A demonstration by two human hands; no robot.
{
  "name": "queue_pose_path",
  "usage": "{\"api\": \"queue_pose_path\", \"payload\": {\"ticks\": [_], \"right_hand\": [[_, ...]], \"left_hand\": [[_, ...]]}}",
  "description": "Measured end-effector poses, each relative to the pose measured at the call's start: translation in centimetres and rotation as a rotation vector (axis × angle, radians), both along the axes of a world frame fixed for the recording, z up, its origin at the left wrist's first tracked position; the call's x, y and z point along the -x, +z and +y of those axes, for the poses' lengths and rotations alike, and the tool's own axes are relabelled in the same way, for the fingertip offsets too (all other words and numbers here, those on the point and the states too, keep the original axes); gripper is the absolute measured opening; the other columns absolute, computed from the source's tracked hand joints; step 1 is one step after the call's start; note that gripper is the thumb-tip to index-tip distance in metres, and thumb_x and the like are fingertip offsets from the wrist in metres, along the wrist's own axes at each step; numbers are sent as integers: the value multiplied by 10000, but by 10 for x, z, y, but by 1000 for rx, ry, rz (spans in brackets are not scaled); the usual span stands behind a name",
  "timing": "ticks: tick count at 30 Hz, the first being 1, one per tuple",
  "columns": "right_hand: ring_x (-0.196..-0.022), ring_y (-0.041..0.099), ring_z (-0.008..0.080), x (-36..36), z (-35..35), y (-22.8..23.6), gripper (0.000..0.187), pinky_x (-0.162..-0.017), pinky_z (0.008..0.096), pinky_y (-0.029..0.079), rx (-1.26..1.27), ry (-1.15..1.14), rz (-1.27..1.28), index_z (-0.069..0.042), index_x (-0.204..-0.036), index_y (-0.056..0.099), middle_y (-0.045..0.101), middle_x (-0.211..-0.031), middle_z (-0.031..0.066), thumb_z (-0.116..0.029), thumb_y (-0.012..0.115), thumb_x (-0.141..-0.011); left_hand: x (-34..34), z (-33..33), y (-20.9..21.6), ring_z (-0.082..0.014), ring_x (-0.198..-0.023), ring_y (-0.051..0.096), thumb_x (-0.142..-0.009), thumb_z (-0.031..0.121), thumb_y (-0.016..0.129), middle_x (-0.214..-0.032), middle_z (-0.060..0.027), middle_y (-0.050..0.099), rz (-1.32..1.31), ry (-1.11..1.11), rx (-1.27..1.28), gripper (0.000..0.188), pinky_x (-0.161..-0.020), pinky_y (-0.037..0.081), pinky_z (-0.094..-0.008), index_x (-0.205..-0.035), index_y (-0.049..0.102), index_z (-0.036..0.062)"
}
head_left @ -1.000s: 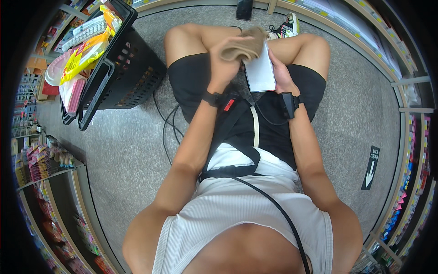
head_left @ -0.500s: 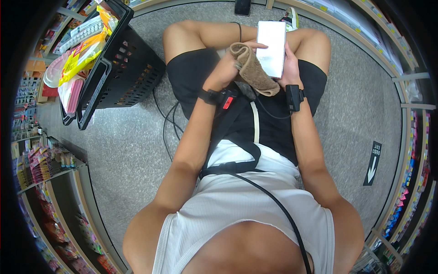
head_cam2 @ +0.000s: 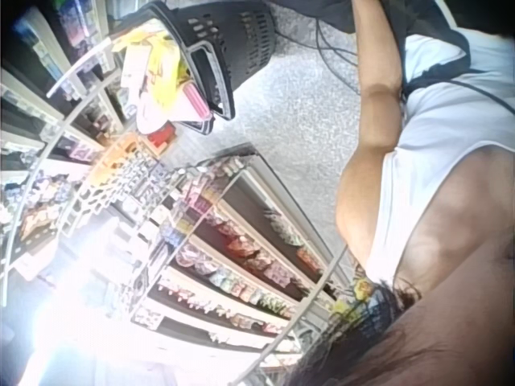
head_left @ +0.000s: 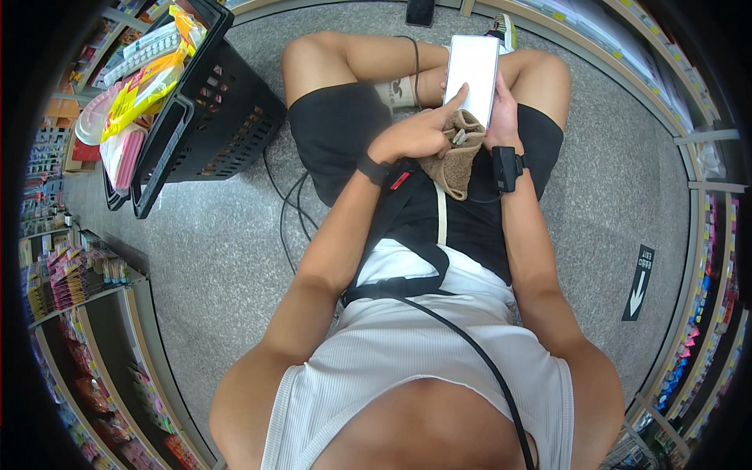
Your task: Using a brown cloth to wipe down various purchased retail items while sitting in a store aisle.
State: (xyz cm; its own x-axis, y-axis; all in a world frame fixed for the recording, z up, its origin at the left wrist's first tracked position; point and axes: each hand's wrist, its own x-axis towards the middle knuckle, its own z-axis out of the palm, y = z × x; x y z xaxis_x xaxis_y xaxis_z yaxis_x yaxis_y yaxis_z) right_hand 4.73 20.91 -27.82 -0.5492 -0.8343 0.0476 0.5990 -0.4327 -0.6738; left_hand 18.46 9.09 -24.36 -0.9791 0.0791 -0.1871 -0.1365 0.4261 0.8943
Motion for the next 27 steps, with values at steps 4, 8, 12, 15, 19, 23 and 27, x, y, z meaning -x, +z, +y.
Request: {"api": "queue_pose_path", "payload": {"ticks": [4,8,12,15,19,23,27], "right_hand": [[-1097,580,365,-1,-1,0,624,-910,452,505,4,-8,-25,25,-1393,344,530,-1272,216,-448,195,-1015],[-1090,587,357,-3,-2,4,620,-902,447,511,-38,-36,-23,27,-1376,367,540,-1254,210,-453,215,-1015],[-1054,605,341,-1,0,3,616,-886,434,520,-44,-78,-5,22,-1369,379,561,-1224,199,-463,255,-1010],[-1006,622,320,-1,1,3,589,-864,420,532,-113,-108,-33,14,-1344,408,588,-1170,195,-458,341,-999],[-933,632,267,2,2,-3,572,-822,390,543,-123,-151,-93,9,-1286,455,610,-1088,183,-454,500,-953],[-891,625,227,8,3,-12,621,-808,365,540,-131,-134,-97,6,-1245,477,606,-1013,153,-505,573,-905],[-890,618,213,5,2,-11,627,-812,360,534,-163,-161,-57,1,-1227,491,600,-993,136,-520,583,-891]], "left_hand": [[-1,0,-1,-249,-1078,544,-621,-88,539,-1207,-183,581,42,1,8,1037,-976,381,-264,-1529,81,114],[-2,-1,-5,-251,-1097,542,-639,-84,547,-1213,-184,580,83,-4,2,1022,-983,379,-267,-1529,84,116],[-1,-1,-4,-239,-1098,537,-631,-93,536,-1218,-179,577,93,-13,-30,1022,-979,381,-264,-1529,92,111],[-3,-1,-3,-229,-1092,531,-613,-106,515,-1219,-160,568,79,4,-60,1026,-968,388,-259,-1529,105,108],[-4,-1,0,-219,-1098,518,-594,-115,502,-1213,-138,556,75,2,-124,1032,-964,385,-249,-1529,122,105],[-3,-2,1,-201,-1111,505,-587,-117,509,-1201,-111,552,72,-13,-168,1026,-967,377,-239,-1526,153,97],[-4,-7,-7,-187,-1102,508,-580,-131,512,-1190,-83,554,115,31,-344,997,-978,375,-244,-1510,234,94]]}}
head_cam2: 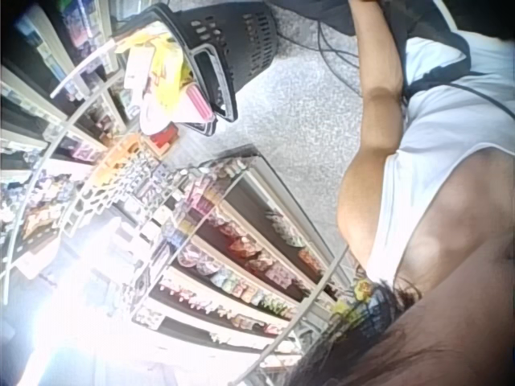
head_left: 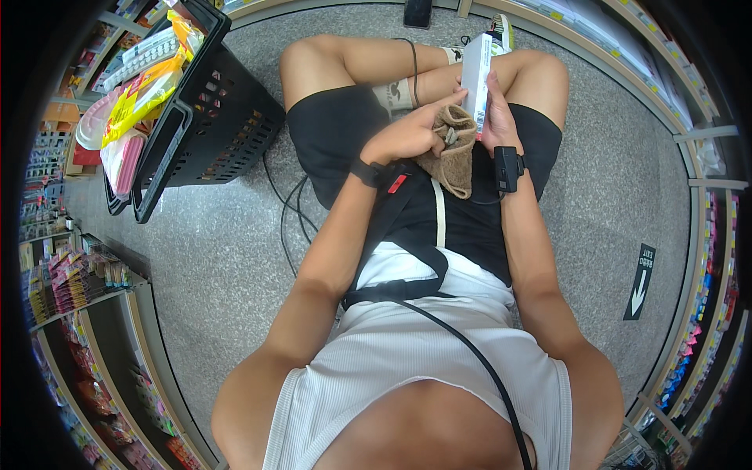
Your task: Using a brown cloth to wipe down various purchased retail items while sitting in a store aisle.
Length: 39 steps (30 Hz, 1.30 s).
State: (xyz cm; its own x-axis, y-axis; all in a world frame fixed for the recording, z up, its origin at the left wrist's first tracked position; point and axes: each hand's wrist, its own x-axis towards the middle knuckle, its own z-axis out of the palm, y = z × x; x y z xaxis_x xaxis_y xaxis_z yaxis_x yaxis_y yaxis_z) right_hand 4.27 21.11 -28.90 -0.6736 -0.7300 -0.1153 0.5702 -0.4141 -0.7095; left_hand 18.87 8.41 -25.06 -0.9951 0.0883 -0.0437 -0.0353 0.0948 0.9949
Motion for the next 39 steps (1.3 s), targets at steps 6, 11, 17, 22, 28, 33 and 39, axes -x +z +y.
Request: {"api": "queue_pose_path", "payload": {"ticks": [6,11,17,22,28,33,39], "right_hand": [[-888,613,196,5,-1,-5,509,-808,335,523,50,17,-11,-6,-1216,516,613,-1007,92,-432,553,-940],[-836,597,183,5,-3,-5,402,-815,325,494,94,19,-87,-12,-1186,558,618,-961,68,-350,529,-970],[-745,529,148,-1,-3,5,373,-761,312,466,125,26,-111,-10,-1180,561,597,-896,47,-318,531,-973],[-768,564,155,-4,-1,10,349,-772,324,482,127,21,-145,-17,-1165,569,622,-913,48,-305,533,-973],[-817,644,145,-3,1,9,278,-745,318,538,151,25,-188,-33,-1152,578,671,-955,55,-234,562,-961],[-765,677,126,-5,1,11,270,-673,269,561,79,62,-142,-31,-1142,587,692,-945,60,-208,601,-939],[-758,683,165,-11,-1,16,236,-688,308,573,-81,214,-109,16,-1085,591,681,-915,92,-135,634,-908]], "left_hand": [[-2,-3,12,-174,-1059,535,-569,-152,494,-1190,-66,557,100,24,-197,894,-899,443,-255,-1428,388,75],[-6,-9,14,-198,-1125,544,-563,-161,516,-1196,-89,579,32,106,-359,743,-959,443,-278,-1283,513,20],[-9,-32,1,-191,-1014,602,-802,6,501,-1094,-106,609,147,125,-647,348,-889,498,-307,-1145,555,-16],[-9,-43,-10,-314,-1115,572,-888,65,425,-1187,-188,585,168,539,-1131,328,-1014,442,-452,-1177,522,-56],[-6,-46,-8,-335,-1188,523,-846,-3,460,-1237,-214,558,196,618,-1301,372,-1064,390,-461,-1209,500,-71],[1,-44,-16,-308,-1147,550,-843,-3,519,-1208,-188,577,229,614,-1194,363,-1040,404,-438,-1199,500,-74],[12,-27,-14,-220,-1023,611,-802,-105,612,-1113,-120,614,417,772,-843,354,-891,507,-319,-1139,544,-20]]}}
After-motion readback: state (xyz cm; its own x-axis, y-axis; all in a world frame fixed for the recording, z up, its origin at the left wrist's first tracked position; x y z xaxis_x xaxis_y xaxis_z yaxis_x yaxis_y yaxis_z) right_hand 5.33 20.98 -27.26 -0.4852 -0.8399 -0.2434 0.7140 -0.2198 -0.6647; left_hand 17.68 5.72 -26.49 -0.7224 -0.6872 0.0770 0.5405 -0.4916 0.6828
